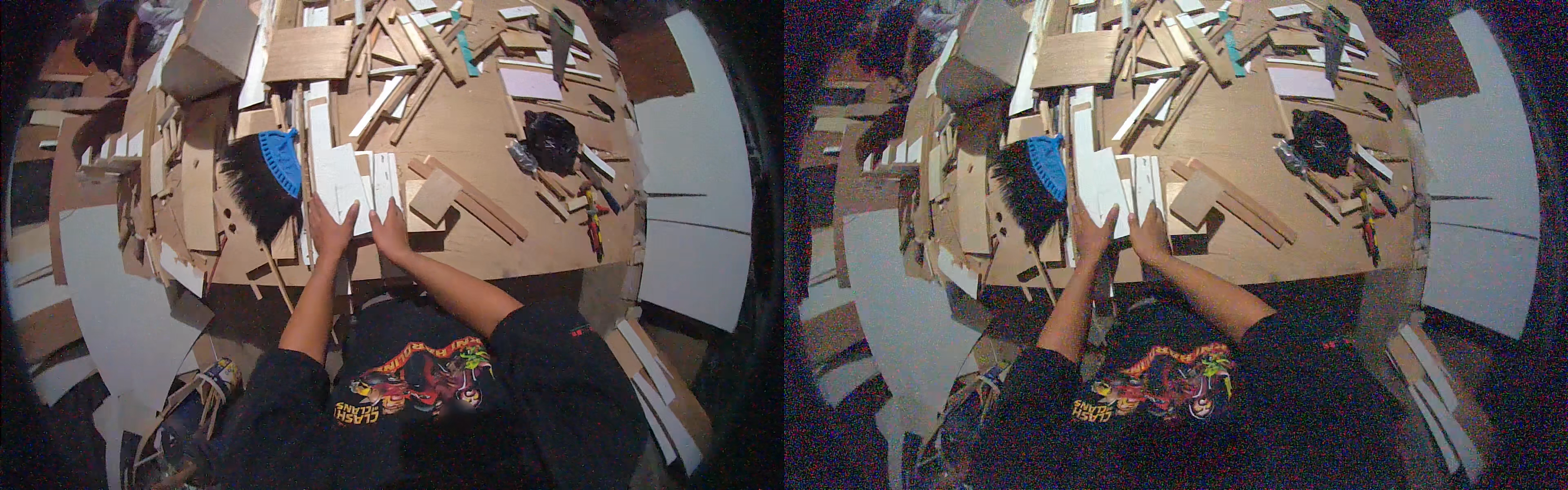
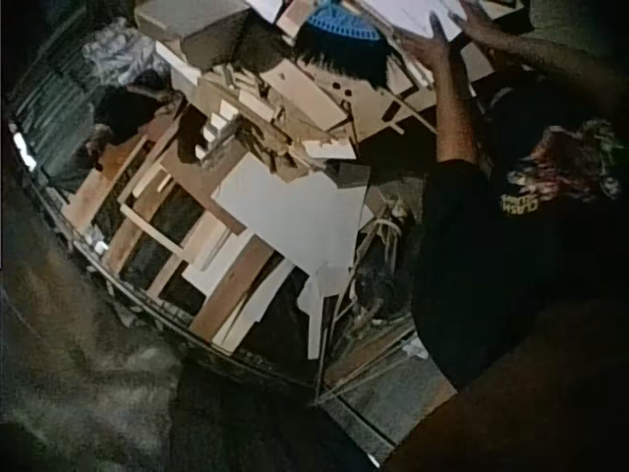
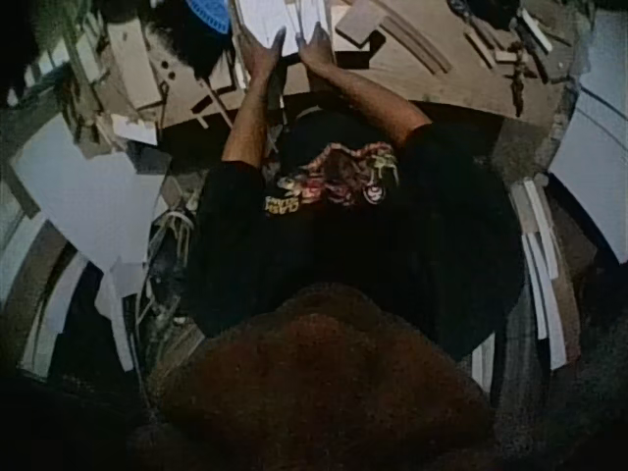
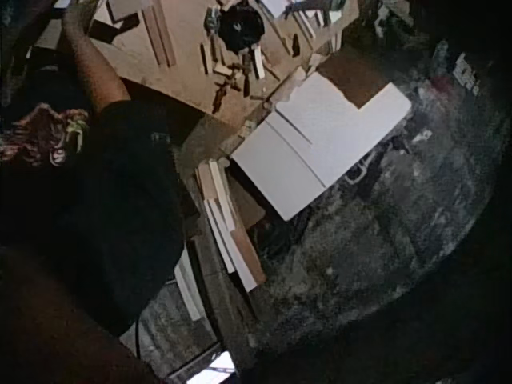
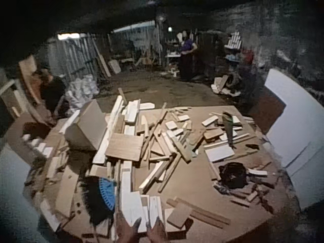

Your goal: The person assembles a small wooden frame by hammering nails into the corners of wooden pieces, then clears the workspace and handles several flat white boards.

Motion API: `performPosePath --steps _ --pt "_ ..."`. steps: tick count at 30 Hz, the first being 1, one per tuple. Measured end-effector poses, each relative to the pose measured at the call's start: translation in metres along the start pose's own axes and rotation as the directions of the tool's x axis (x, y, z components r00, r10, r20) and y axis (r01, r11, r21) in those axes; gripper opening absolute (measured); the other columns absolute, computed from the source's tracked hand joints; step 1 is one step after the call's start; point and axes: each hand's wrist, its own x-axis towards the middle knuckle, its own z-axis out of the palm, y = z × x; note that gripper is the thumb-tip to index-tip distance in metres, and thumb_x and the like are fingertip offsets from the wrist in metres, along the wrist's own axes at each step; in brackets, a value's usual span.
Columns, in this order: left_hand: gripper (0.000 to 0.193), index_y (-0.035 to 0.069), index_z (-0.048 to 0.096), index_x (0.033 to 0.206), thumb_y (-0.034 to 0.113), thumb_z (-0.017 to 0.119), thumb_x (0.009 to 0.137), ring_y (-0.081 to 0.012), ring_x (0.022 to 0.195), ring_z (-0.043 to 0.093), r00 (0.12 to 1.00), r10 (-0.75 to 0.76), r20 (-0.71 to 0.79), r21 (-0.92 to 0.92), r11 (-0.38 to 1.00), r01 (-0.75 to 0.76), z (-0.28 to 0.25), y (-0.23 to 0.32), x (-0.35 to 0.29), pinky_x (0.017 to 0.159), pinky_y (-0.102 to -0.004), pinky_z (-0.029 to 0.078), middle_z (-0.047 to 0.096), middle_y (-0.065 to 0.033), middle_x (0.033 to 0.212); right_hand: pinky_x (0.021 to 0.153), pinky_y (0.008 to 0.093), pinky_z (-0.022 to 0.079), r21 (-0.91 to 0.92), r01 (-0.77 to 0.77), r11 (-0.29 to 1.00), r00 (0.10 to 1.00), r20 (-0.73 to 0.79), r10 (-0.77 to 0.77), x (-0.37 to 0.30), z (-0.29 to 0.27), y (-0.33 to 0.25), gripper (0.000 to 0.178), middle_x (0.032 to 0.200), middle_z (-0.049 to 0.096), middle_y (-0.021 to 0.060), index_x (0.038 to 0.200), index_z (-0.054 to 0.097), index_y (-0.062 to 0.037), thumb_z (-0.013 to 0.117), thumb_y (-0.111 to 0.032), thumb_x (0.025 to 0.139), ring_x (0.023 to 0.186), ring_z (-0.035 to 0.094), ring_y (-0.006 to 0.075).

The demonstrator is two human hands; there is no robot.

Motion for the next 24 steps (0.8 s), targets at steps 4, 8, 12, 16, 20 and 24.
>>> performPosePath --steps 4,8,12,16,20,24 --pt "0.111 -0.004 0.022 0.155 0.069 0.064 0.083 -0.0462 0.146 0.026 0.999 0.005 -0.041 0.036 0.999 -0.003 -0.006 0.02 -0.006 0.118 -0.0538 0.023 0.027 -0.0328 0.156 0.113 0.0495 0.035 0.01 0.322 0.947 0.946 -0.048 -0.321 -0.009 -0.045 0.0 0.066 0.139 0.048 0.0297 0.145 0.04 0.0022 0.064 -0.032 0.093 0.132 0.045 0.0446" --pt "0.1 -0.003 0.027 0.155 0.063 0.062 0.089 -0.0454 0.148 0.022 0.98 0.164 -0.116 0.1 0.983 -0.153 -0.001 0.05 -0.019 0.118 -0.0577 0.019 0.026 -0.0306 0.158 0.106 0.0451 0.041 -0.012 0.348 0.938 0.935 -0.07 -0.348 -0.006 -0.098 0.016 0.055 0.125 0.054 0.0234 0.136 0.049 -0.0022 0.069 -0.022 0.088 0.118 0.053 0.0397" --pt "0.085 -0.001 0.034 0.152 0.054 0.061 0.093 -0.0439 0.149 0.022 0.931 0.361 -0.061 0.104 0.93 -0.354 0.017 0.086 -0.035 0.118 -0.0585 0.019 0.028 -0.0282 0.158 0.105 0.0486 0.04 -0.255 0.39 0.885 0.893 -0.13 -0.431 0.004 -0.136 0.037 0.058 0.123 0.054 0.0236 0.134 0.05 -0.0024 0.072 -0.023 0.085 0.118 0.05 0.0413" --pt "0.077 -0.001 0.038 0.149 0.045 0.065 0.093 -0.0451 0.146 0.027 0.873 0.487 -0.016 0.033 0.873 -0.486 0.035 0.112 -0.053 0.117 -0.0583 0.024 0.033 -0.0281 0.155 0.106 0.0504 0.038 -0.342 0.32 0.883 0.889 -0.214 -0.405 0.008 -0.146 0.047 0.064 0.126 0.052 0.0239 0.137 0.048 -0.0029 0.074 -0.026 0.083 0.121 0.047 0.0436" --pt "0.074 -0.001 0.039 0.148 0.041 0.066 0.093 -0.0467 0.145 0.028 0.852 0.511 0.116 -0.068 0.86 -0.506 0.053 0.12 -0.063 0.117 -0.057 0.025 0.035 -0.0285 0.154 0.104 0.0479 0.042 -0.154 0.274 0.949 0.925 -0.229 -0.304 0.016 -0.151 0.059 0.06 0.127 0.052 0.0235 0.137 0.048 -0.0025 0.07 -0.024 0.085 0.119 0.05 0.0411" --pt "0.07 0.0 0.042 0.146 0.039 0.067 0.093 -0.0482 0.142 0.032 0.862 0.501 0.075 -0.116 0.863 -0.491 0.06 0.113 -0.065 0.116 -0.0557 0.027 0.038 -0.0298 0.151 0.103 0.0531 0.043 -0.128 0.296 0.946 0.934 -0.171 -0.315 0.028 -0.17 0.076 0.058 0.13 0.049 0.0303 0.136 0.046 0.0003 0.065 -0.024 0.088 0.122 0.048 0.0482"
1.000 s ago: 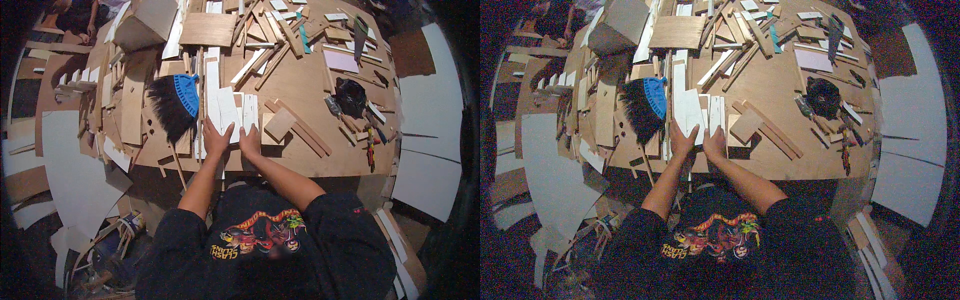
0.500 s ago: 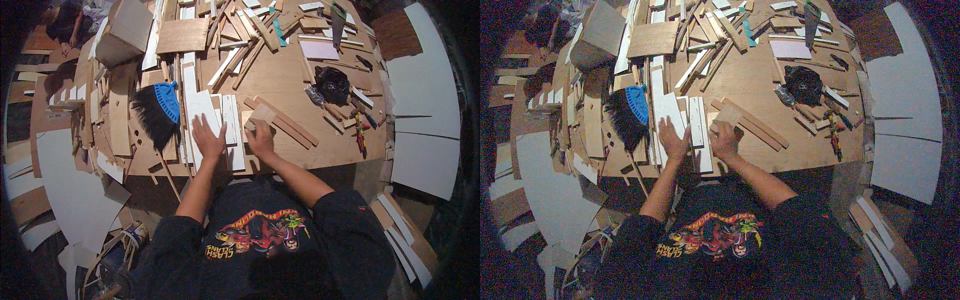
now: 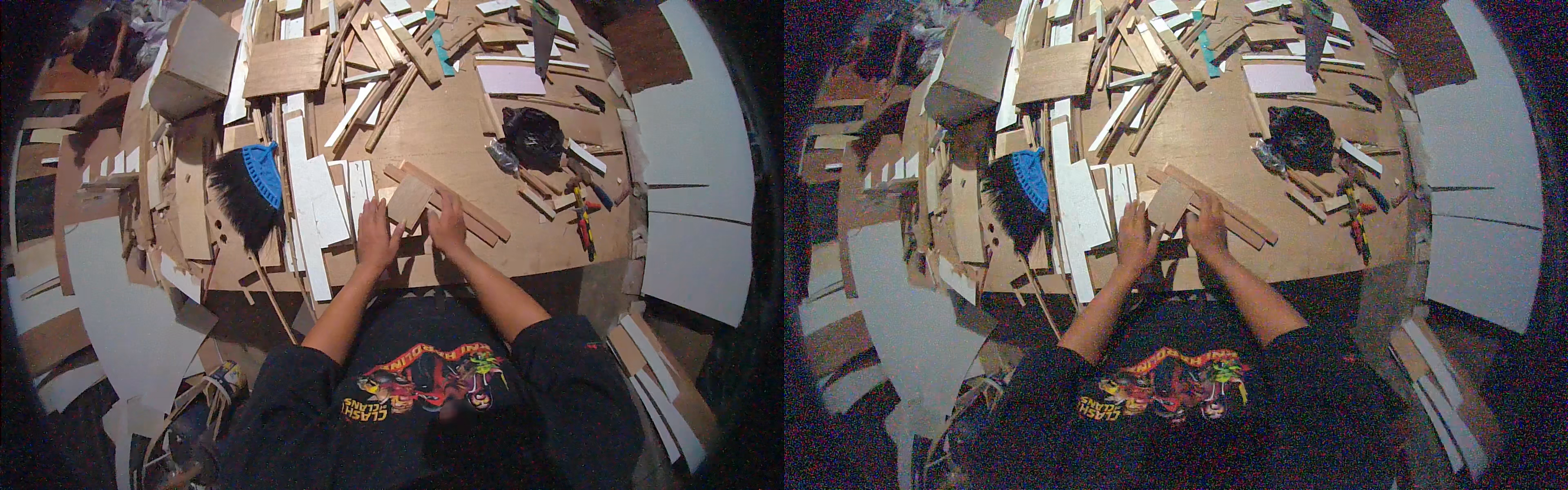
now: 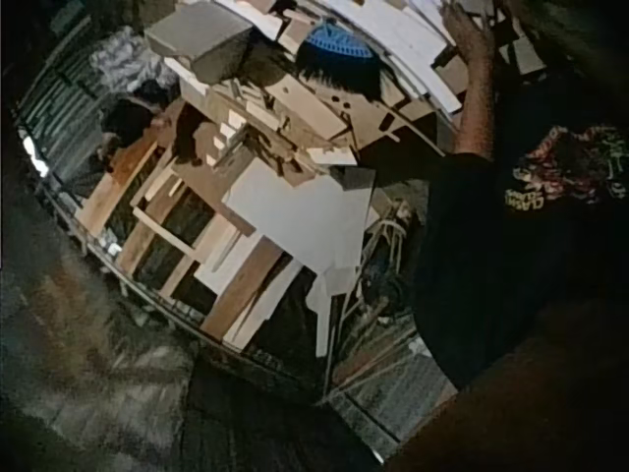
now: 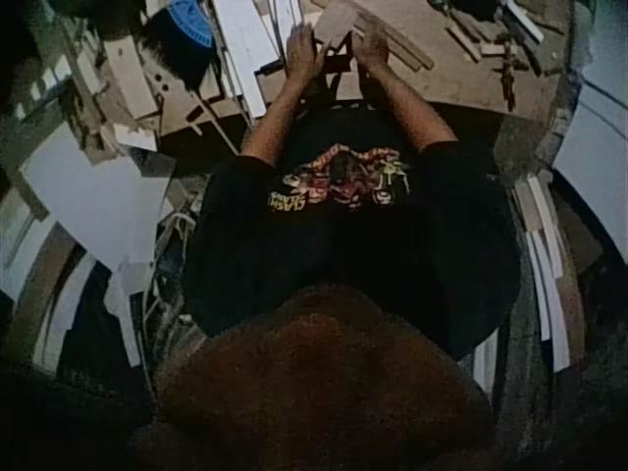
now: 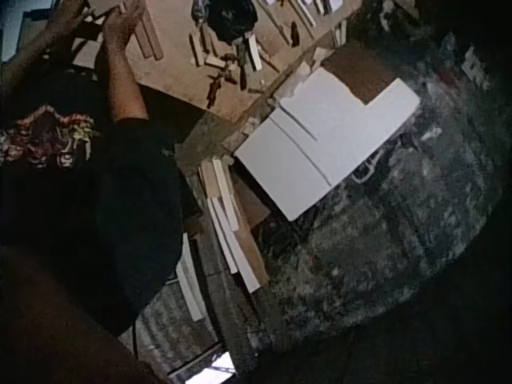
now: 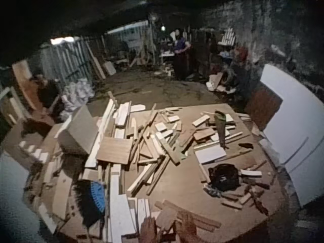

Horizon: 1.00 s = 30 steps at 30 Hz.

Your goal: The person assembles a small wooden frame by hammering nails into the corners of wooden pieces, then clears the workspace and handles several flat white boards.

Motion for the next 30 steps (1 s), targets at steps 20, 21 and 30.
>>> performPosePath --steps 20,21,30 --pt "0.103 0.004 0.019 0.156 0.045 0.075 0.08 -0.0525 0.15 -0.008 0.833 -0.547 -0.082 0.561 0.666 0.493 -0.028 -0.04 -0.107 0.11 -0.0772 0.007 0.0 -0.029 0.164 0.113 0.0491 0.035 0.027 -0.587 0.809 0.778 0.295 0.554 -0.063 0.164 -0.093 0.079 0.145 0.038 0.0369 0.149 0.032 0.0069 0.064 -0.038 0.093 0.135 0.04 0.05" --pt "0.101 0.004 0.016 0.157 0.047 0.07 0.084 -0.0531 0.15 -0.008 0.838 -0.539 -0.087 0.603 0.641 0.475 -0.026 -0.043 -0.108 0.109 -0.0783 0.009 -0.001 -0.0282 0.164 0.113 0.0494 0.035 0.035 -0.608 0.793 0.77 0.27 0.578 -0.062 0.166 -0.094 0.078 0.146 0.037 0.0364 0.149 0.032 0.0068 0.064 -0.039 0.093 0.135 0.04 0.0503" --pt "0.103 0.006 0.033 0.153 0.066 0.068 0.078 -0.05 0.151 -0.004 0.831 -0.543 -0.124 0.569 0.647 0.507 -0.04 -0.046 -0.104 0.113 -0.0726 0.014 0.005 -0.0263 0.165 0.11 0.0519 0.036 0.189 -0.719 0.669 0.694 0.132 0.708 -0.045 0.177 -0.094 0.064 0.137 0.043 0.0324 0.132 0.046 0.0071 0.069 -0.034 0.09 0.132 0.038 0.0459"
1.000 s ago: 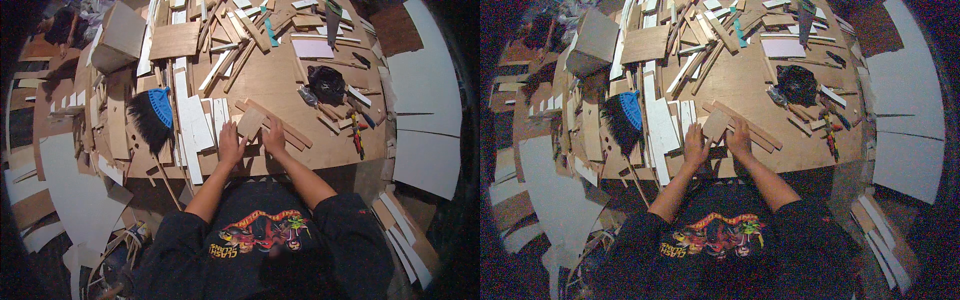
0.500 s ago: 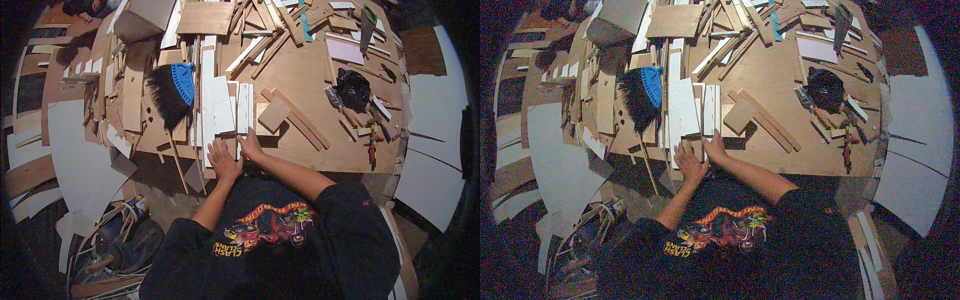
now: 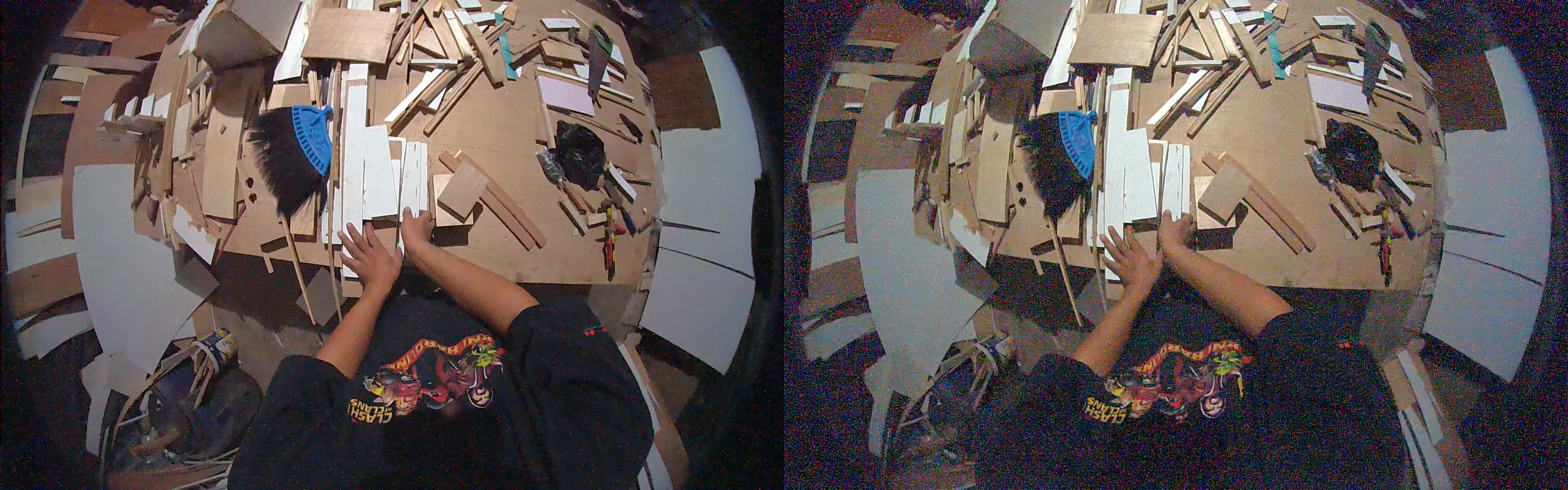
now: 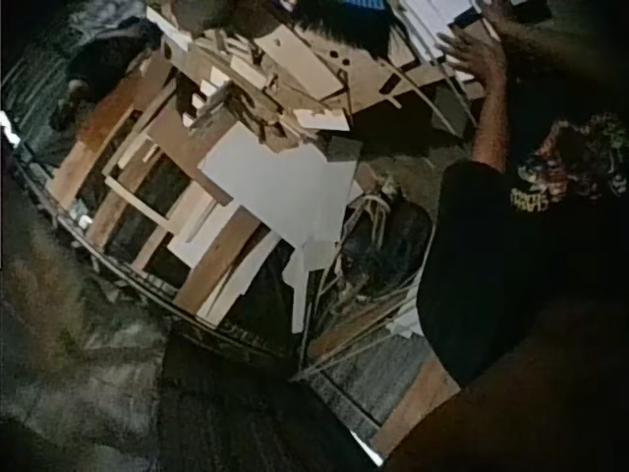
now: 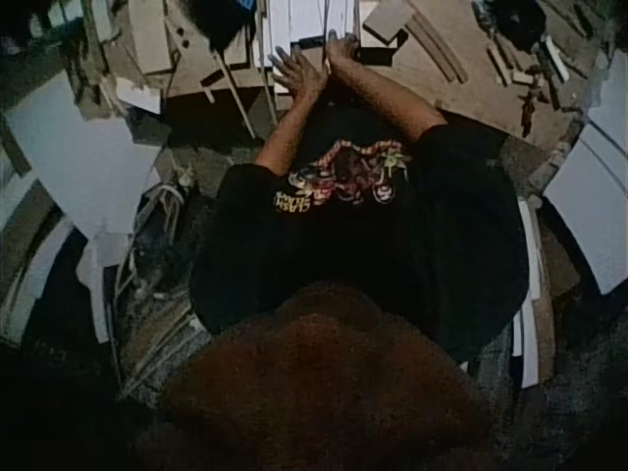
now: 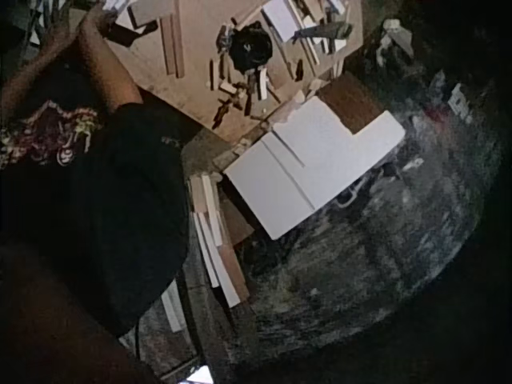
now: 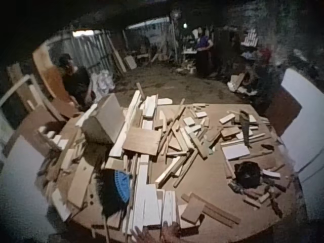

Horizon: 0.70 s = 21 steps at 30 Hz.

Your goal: The person assembles a small wooden frame by hammering nails into the corners of wooden pieces, then clears the workspace and handles several flat white boards.

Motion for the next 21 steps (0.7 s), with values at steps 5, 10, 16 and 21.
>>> performPosePath --steps 5,10,16,21 --pt "0.106 0.009 0.035 0.153 0.068 0.071 0.073 -0.0473 0.152 -0.001 1.0 0.007 0.004 0.026 1.0 -0.007 -0.009 0.001 -0.001 0.114 -0.0694 0.017 0.008 -0.0245 0.165 0.106 0.0509 0.041 -0.031 0.116 0.993 0.993 0.007 -0.116 0.011 0.001 0.019 0.06 0.131 0.051 0.0299 0.129 0.05 0.0071 0.071 -0.032 0.088 0.125 0.047 0.0435" --pt "0.103 0.007 0.033 0.153 0.067 0.07 0.077 -0.0431 0.153 0.001 0.998 -0.039 0.042 -0.163 0.986 0.046 -0.014 -0.005 -0.002 0.117 -0.0626 0.015 0.01 -0.0259 0.163 0.101 0.0458 0.046 0.024 0.138 0.99 0.988 0.065 -0.14 -0.012 -0.018 0.0 0.061 0.125 0.062 0.0293 0.131 0.056 0.0072 0.068 -0.036 0.089 0.118 0.06 0.0411" --pt "0.092 0.005 0.04 0.145 0.058 0.075 0.079 -0.0446 0.146 0.021 0.936 0.089 -0.34 -0.356 0.909 -0.216 -0.013 0.001 0.005 0.117 -0.0597 0.017 0.029 -0.0264 0.154 0.094 0.0417 0.051 -0.122 0.433 0.893 0.897 0.156 -0.414 -0.005 -0.063 -0.014 0.044 0.115 0.068 0.0227 0.123 0.064 0.0007 0.068 -0.023 0.087 0.107 0.065 0.036" --pt "0.064 0.001 0.053 0.132 0.036 0.078 0.084 -0.0415 0.124 0.047 0.797 0.488 -0.355 -0.558 0.574 -0.599 -0.035 0.044 0.023 0.103 -0.0504 0.04 0.051 -0.0245 0.13 0.082 0.0436 0.052 -0.352 0.755 0.552 0.54 -0.142 -0.829 0.067 -0.144 0.001 0.03 0.097 0.066 0.0175 0.107 0.064 -0.0017 0.062 -0.007 0.078 0.09 0.064 0.0354"
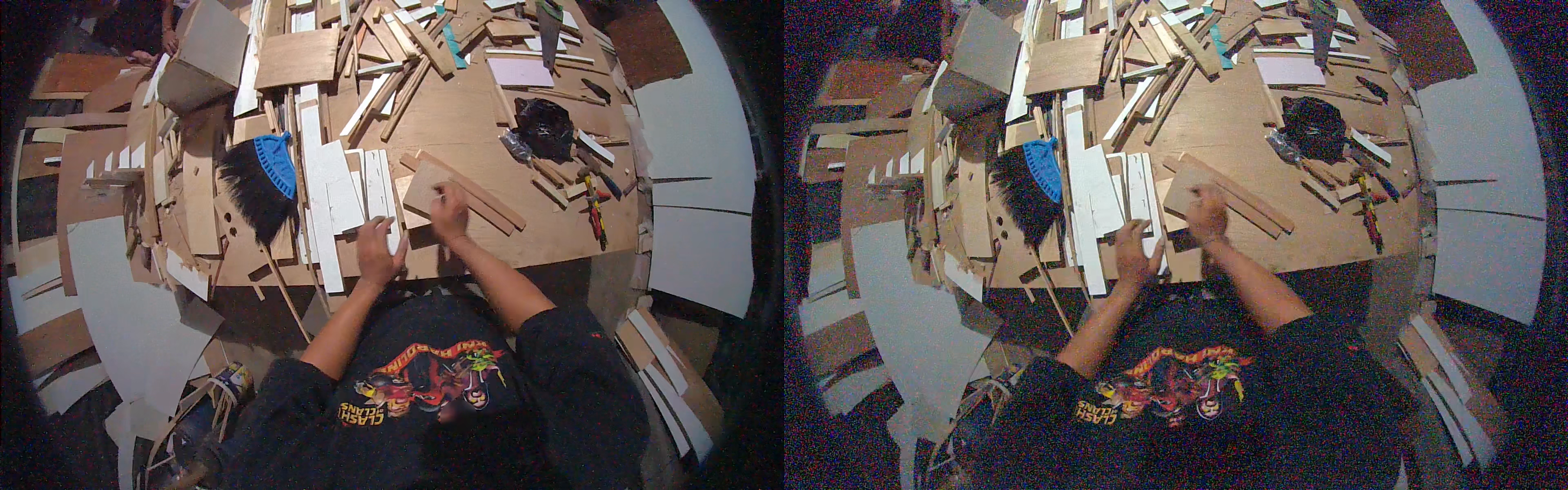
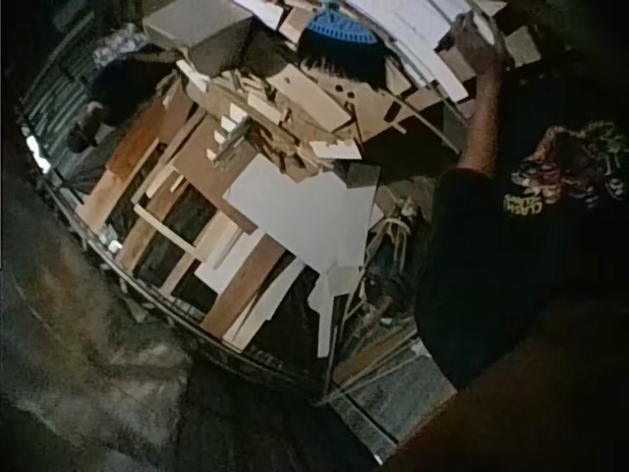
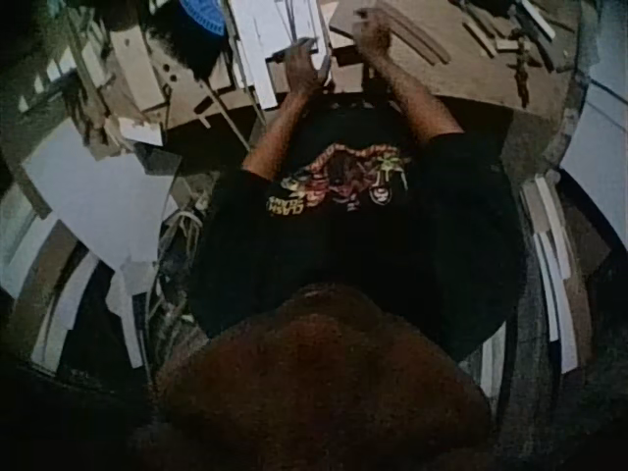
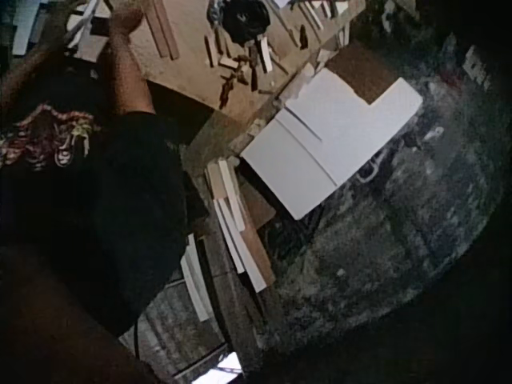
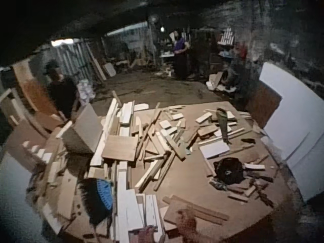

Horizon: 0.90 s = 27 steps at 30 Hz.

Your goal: The person assembles a small wooden frame by hammering nails into the corners of wooden pieces, then clears the workspace and handles several flat white boards.

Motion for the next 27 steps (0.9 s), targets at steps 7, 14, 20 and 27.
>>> performPosePath --steps 7,14,20,27 --pt "0.087 0.002 0.043 0.142 0.057 0.073 0.081 -0.0422 0.12 0.051 0.994 0.01 0.113 0.364 0.93 -0.051 0.047 0.05 0.075 0.099 -0.0496 0.045 0.049 -0.0263 0.135 0.1 0.048 0.045 -0.573 0.039 0.818 0.927 0.326 0.184 0.008 -0.072 0.067 0.056 0.128 0.052 0.0172 0.126 0.055 -0.0015 0.074 -0.036 0.086 0.119 0.052 0.0367" --pt "0.079 0.005 0.044 0.143 0.05 0.07 0.085 -0.0406 0.119 0.049 0.97 -0.114 0.215 0.322 0.946 0.04 0.062 0.038 0.074 0.1 -0.0495 0.044 0.047 -0.0251 0.136 0.091 0.048 0.053 -0.469 0.047 0.882 0.895 0.411 0.171 0.015 -0.059 0.093 0.044 0.122 0.054 0.0168 0.127 0.054 -0.0055 0.066 -0.028 0.092 0.117 0.054 0.0342" --pt "0.07 0.005 0.046 0.14 0.046 0.069 0.088 -0.0425 0.12 0.048 0.98 -0.195 0.048 0.215 0.96 0.181 0.03 0.042 0.063 0.101 -0.0495 0.043 0.047 -0.0267 0.136 0.078 0.0462 0.059 -0.553 0.125 0.823 0.861 0.473 0.187 0.02 -0.059 0.092 0.037 0.112 0.061 0.0162 0.131 0.052 -0.0067 0.055 -0.021 0.097 0.106 0.063 0.0324" --pt "0.073 0.002 0.045 0.137 0.043 0.073 0.084 -0.0429 0.123 0.044 0.884 -0.396 -0.248 0.216 0.867 0.449 -0.02 -0.01 0.046 0.104 -0.0542 0.038 0.047 -0.0225 0.135 0.088 0.0461 0.052 -0.112 -0.128 0.985 0.974 0.172 0.146 0.046 -0.035 0.037 0.038 0.112 0.067 0.0215 0.122 0.063 0.0006 0.063 -0.02 0.09 0.102 0.065 0.0401"
